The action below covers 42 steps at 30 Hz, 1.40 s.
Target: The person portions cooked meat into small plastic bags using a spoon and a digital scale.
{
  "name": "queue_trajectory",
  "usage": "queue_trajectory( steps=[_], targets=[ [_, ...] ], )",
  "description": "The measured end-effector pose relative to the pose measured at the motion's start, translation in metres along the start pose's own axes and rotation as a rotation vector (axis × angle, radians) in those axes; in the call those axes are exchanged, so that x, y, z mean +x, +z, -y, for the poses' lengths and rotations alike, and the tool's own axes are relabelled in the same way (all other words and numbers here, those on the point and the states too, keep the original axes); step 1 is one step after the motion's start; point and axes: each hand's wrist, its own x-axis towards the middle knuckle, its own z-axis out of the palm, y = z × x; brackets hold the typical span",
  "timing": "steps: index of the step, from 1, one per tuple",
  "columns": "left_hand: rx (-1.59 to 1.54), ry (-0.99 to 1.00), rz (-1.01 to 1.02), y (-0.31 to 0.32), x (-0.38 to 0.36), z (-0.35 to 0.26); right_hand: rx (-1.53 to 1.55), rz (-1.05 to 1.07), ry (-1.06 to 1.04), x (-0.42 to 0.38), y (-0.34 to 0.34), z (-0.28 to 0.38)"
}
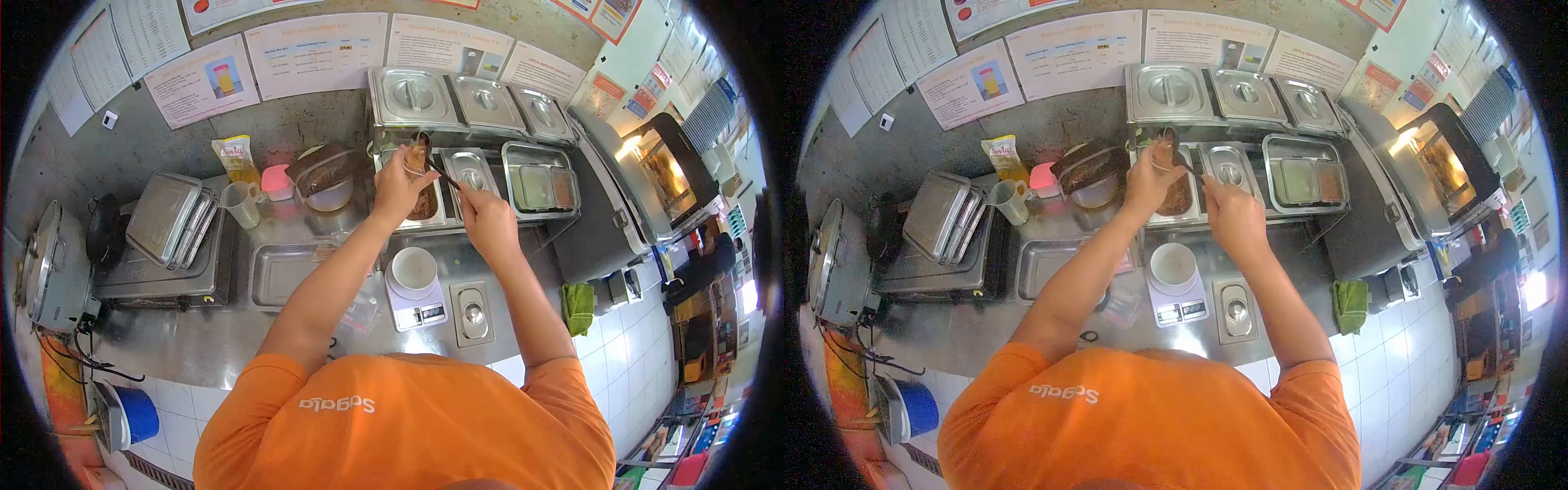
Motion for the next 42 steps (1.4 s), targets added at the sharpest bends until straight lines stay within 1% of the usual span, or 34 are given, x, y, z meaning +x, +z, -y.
queue_trajectory(
  steps=[4,8,10,13,16,20,23,26,28,31,32,34,35,37,38,39,41,42],
  targets=[
    [-0.017,-0.032,0.005,-0.001,-0.001,-0.001,-0.049,-0.04,-0.04,-0.001,-0.001,0.003],
    [0.039,-0.001,-0.027,-0.003,-0.002,-0.007,-0.066,-0.057,-0.075,-0.002,-0.002,0.003],
    [0.01,-0.076,0.032,-0.003,-0.001,-0.007,-0.136,-0.086,-0.114,-0.004,-0.003,0.005],
    [0.016,-0.034,-0.026,0.0,-0.002,-0.003,-0.157,-0.099,-0.131,-0.005,-0.004,0.006],
    [-0.005,-0.056,0.001,0.0,-0.002,-0.003,-0.185,-0.095,-0.128,-0.006,-0.006,0.008],
    [0.018,-0.042,-0.019,0.0,-0.003,-0.005,-0.177,-0.104,-0.14,-0.007,-0.006,0.008],
    [0.039,0.005,-0.036,-0.002,-0.003,-0.007,-0.17,-0.096,-0.119,-0.007,-0.006,0.009],
    [0.03,0.025,-0.034,-0.003,-0.004,-0.009,-0.077,-0.113,-0.086,-0.005,-0.009,0.011],
    [0.019,0.007,-0.04,-0.005,-0.006,-0.011,0.09,-0.066,0.046,-0.001,-0.014,0.014],
    [-0.029,-0.015,-0.055,-0.007,-0.01,-0.004,0.113,-0.102,0.07,0.006,-0.01,0.007],
    [-0.027,-0.02,-0.054,-0.012,-0.013,-0.007,0.115,-0.096,0.071,0.008,-0.006,0.005],
    [-0.121,0.022,-0.089,-0.023,-0.022,-0.019,-0.045,0.134,0.119,0.01,0.008,-0.003],
    [-0.116,0.01,-0.082,-0.025,-0.026,-0.022,-0.04,0.145,0.127,0.011,0.018,-0.007],
    [-0.264,0.117,-0.019,-0.028,-0.039,-0.026,-0.149,0.295,0.039,0.013,0.042,-0.013],
    [-0.336,0.098,0.092,-0.037,-0.049,-0.039,-0.185,0.337,0.078,0.018,0.046,-0.008],
    [-0.333,0.07,0.104,-0.042,-0.058,-0.043,-0.22,0.383,0.118,0.021,0.05,-0.005],
    [-0.587,-0.132,0.444,-0.046,-0.076,-0.043,-0.087,0.13,0.008,0.02,0.061,-0.01],
    [-0.674,-0.162,0.516,-0.038,-0.086,-0.029,-0.081,0.144,0.02,0.017,0.059,-0.01]
  ],
)
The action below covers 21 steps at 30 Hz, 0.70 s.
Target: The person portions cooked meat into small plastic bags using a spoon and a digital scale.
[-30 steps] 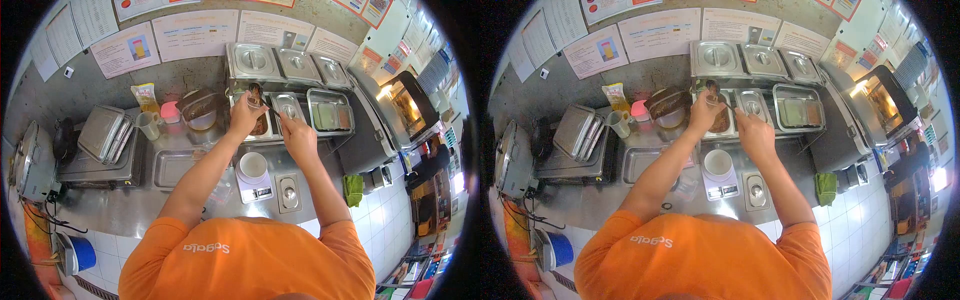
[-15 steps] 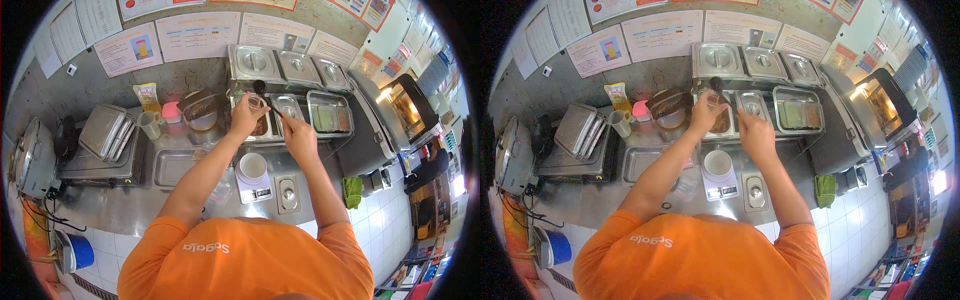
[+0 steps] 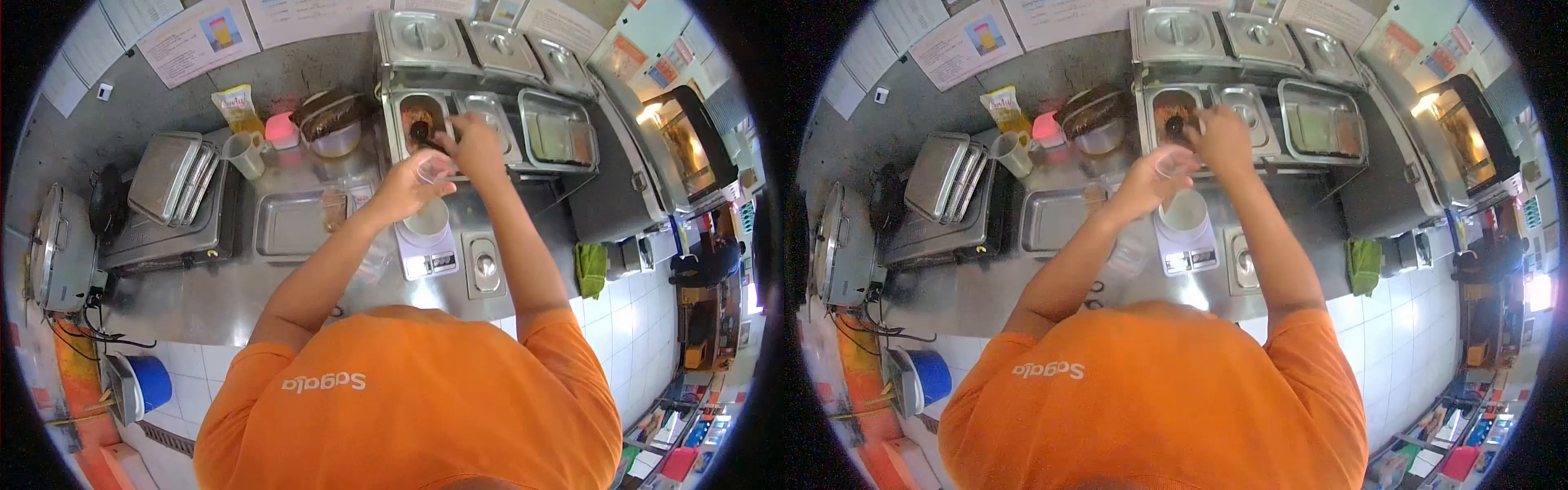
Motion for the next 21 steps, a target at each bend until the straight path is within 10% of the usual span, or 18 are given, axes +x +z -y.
queue_trajectory(
  steps=[2,13,21],
  targets=[
    [0.022,-0.09,0.022,0.004,-0.015,0.013,0.198,-0.343,-0.12,0.002,-0.012,0.002],
    [1.178,-0.14,0.083,0.019,-0.021,0.106,0.433,-0.333,0.083,-0.11,-0.06,-0.029],
    [0.513,-0.314,0.117,-0.023,0.014,0.158,0.485,-0.341,0.355,-0.172,-0.047,-0.072]
  ],
)
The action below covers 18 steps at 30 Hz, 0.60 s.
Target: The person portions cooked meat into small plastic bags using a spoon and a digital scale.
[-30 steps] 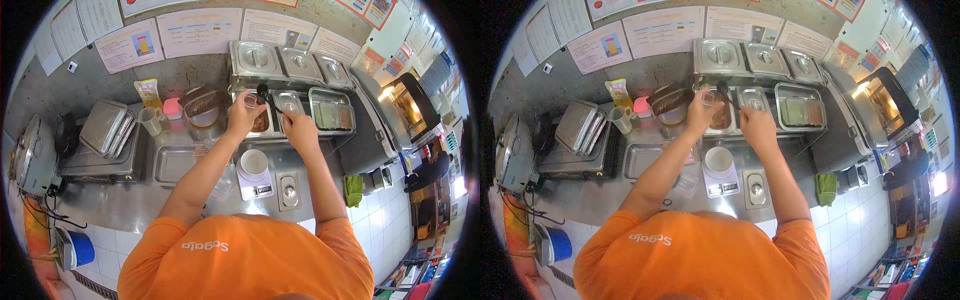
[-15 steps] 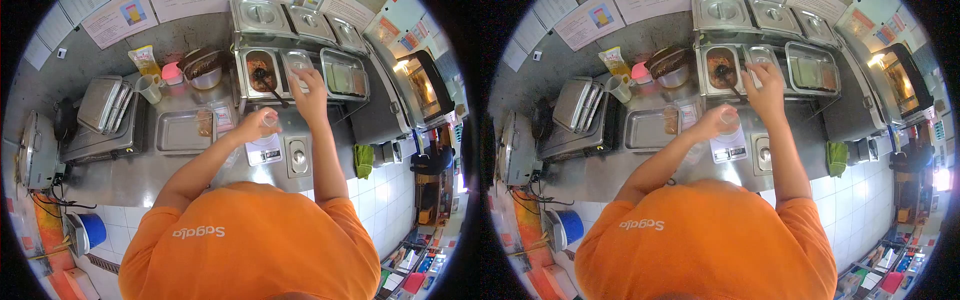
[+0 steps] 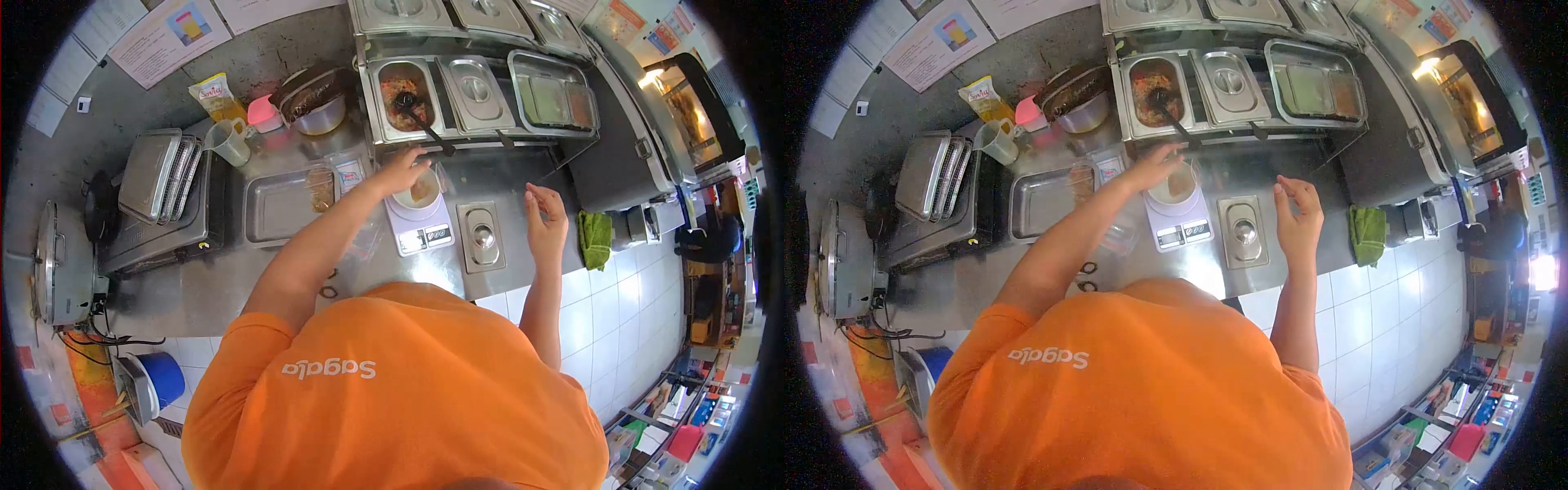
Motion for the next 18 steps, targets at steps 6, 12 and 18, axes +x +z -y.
queue_trajectory(
  steps=[6,12,18],
  targets=[
    [0.246,-0.033,0.197,-0.007,0.014,-0.018,-0.01,0.064,0.16,-0.024,-0.006,-0.023],
    [0.219,-0.19,0.352,-0.003,0.021,-0.034,-0.016,0.049,0.191,-0.027,-0.013,-0.031],
    [0.401,0.26,0.222,-0.009,0.01,-0.017,0.08,0.078,0.23,-0.032,0.004,-0.037]
  ],
)
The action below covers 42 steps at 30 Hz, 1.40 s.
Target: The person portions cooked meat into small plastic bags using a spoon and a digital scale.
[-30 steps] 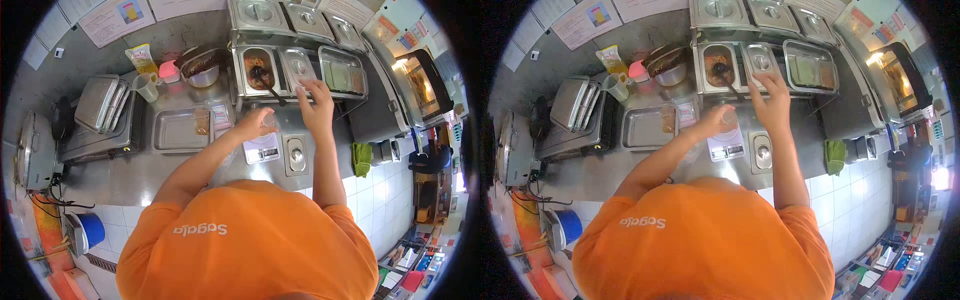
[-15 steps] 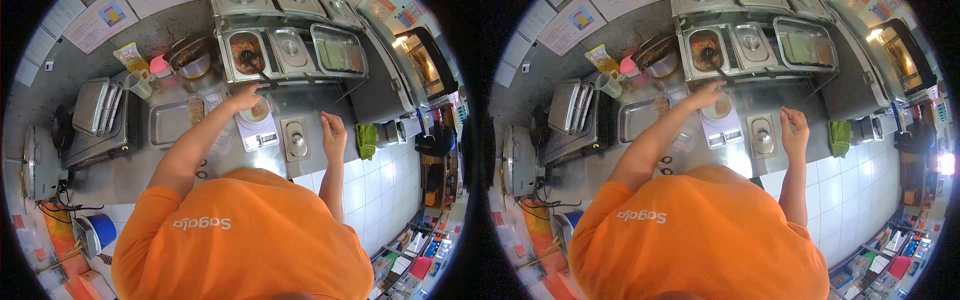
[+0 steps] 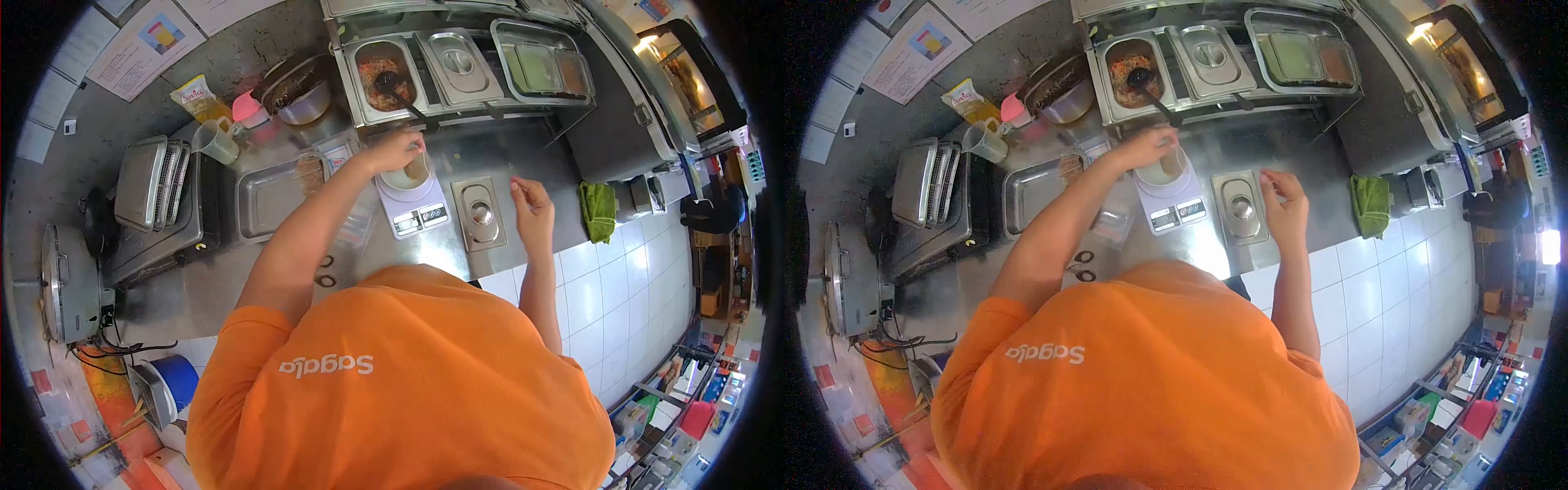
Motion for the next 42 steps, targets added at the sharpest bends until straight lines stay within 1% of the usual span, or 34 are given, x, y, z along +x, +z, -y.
queue_trajectory(
  steps=[2,4,6,7,9,10,11,12,13,14,16,19,23,25,26,28,29,30,31,32,34,35,36,37,38,39,40,42],
  targets=[
    [-0.113,0.149,-0.159,-0.003,-0.018,-0.008,0.04,0.14,-0.026,-0.001,0.015,-0.003],
    [-0.119,0.136,-0.191,-0.01,-0.037,-0.035,0.065,0.172,-0.025,-0.006,0.04,0.005],
    [-0.473,0.008,-0.339,-0.009,-0.055,-0.055,0.092,0.214,-0.024,-0.011,0.068,0.018],
    [-0.468,0.004,-0.347,-0.005,-0.064,-0.061,0.098,0.21,-0.07,-0.012,0.083,0.026],
    [-0.995,-0.163,-0.396,0.001,-0.079,-0.069,0.11,0.213,-0.128,-0.01,0.107,0.035],
    [-0.99,-0.163,-0.408,0.002,-0.088,-0.074,0.192,0.289,-0.073,-0.008,0.118,0.037],
    [-1.073,-0.269,-0.453,-0.001,-0.098,-0.083,0.273,0.366,-0.016,-0.009,0.126,0.042],
    [-1.157,-0.375,-0.499,-0.001,-0.106,-0.09,0.276,0.375,-0.022,-0.01,0.132,0.046],
    [-1.225,-0.341,-0.554,0.002,-0.112,-0.089,0.299,0.416,-0.001,-0.011,0.137,0.05],
    [-1.221,-0.341,-0.567,0.001,-0.12,-0.093,0.323,0.457,0.021,-0.012,0.142,0.059],
    [-1.32,-0.312,-0.592,-0.001,-0.135,-0.099,0.336,0.448,0.004,-0.018,0.146,0.075],
    [-1.249,-0.291,-0.629,0.003,-0.148,-0.099,0.358,0.533,0.025,-0.025,0.154,0.082],
    [-1.234,-0.286,-0.675,0.013,-0.167,-0.09,0.317,0.608,-0.027,-0.034,0.172,0.076],
    [-1.129,-0.311,-0.762,0.016,-0.178,-0.09,0.287,0.627,-0.061,-0.04,0.179,0.072],
    [-1.124,-0.313,-0.774,0.015,-0.184,-0.086,0.277,0.641,-0.063,-0.043,0.181,0.073],
    [-1.022,-0.435,-0.843,0.011,-0.201,-0.076,0.269,0.661,-0.067,-0.044,0.188,0.071],
    [-1.02,-0.441,-0.848,0.009,-0.207,-0.071,0.261,0.676,-0.089,-0.045,0.191,0.067],
    [-0.985,-0.469,-0.903,0.006,-0.211,-0.066,0.251,0.689,-0.108,-0.046,0.194,0.063],
    [-0.949,-0.496,-0.955,0.003,-0.216,-0.061,0.252,0.695,-0.102,-0.048,0.199,0.058],
    [-0.951,-0.503,-0.955,-0.002,-0.221,-0.055,0.218,0.719,-0.084,-0.049,0.205,0.052],
    [-0.795,-0.578,-0.989,-0.021,-0.228,-0.039,0.186,0.743,-0.07,-0.049,0.217,0.039],
    [-0.792,-0.578,-0.991,-0.025,-0.23,-0.025,0.053,0.829,-0.177,-0.048,0.222,0.031],
    [-0.62,-0.579,-0.968,-0.025,-0.232,-0.007,-0.082,0.91,-0.284,-0.049,0.229,0.022],
    [-0.447,-0.576,-0.941,-0.023,-0.232,0.009,-0.08,0.91,-0.287,-0.052,0.236,0.013],
    [-0.445,-0.576,-0.942,-0.024,-0.231,0.015,-0.138,0.934,-0.352,-0.056,0.245,0.003],
    [-0.54,-0.624,-0.915,-0.024,-0.228,0.019,-0.196,0.956,-0.416,-0.059,0.249,-0.002],
    [-0.635,-0.67,-0.885,-0.026,-0.225,0.023,-0.195,0.955,-0.418,-0.06,0.254,-0.007],
    [-0.6,-0.651,-0.91,-0.013,-0.218,0.054,-0.313,1.0,-0.518,-0.059,0.26,-0.011]
  ],
)
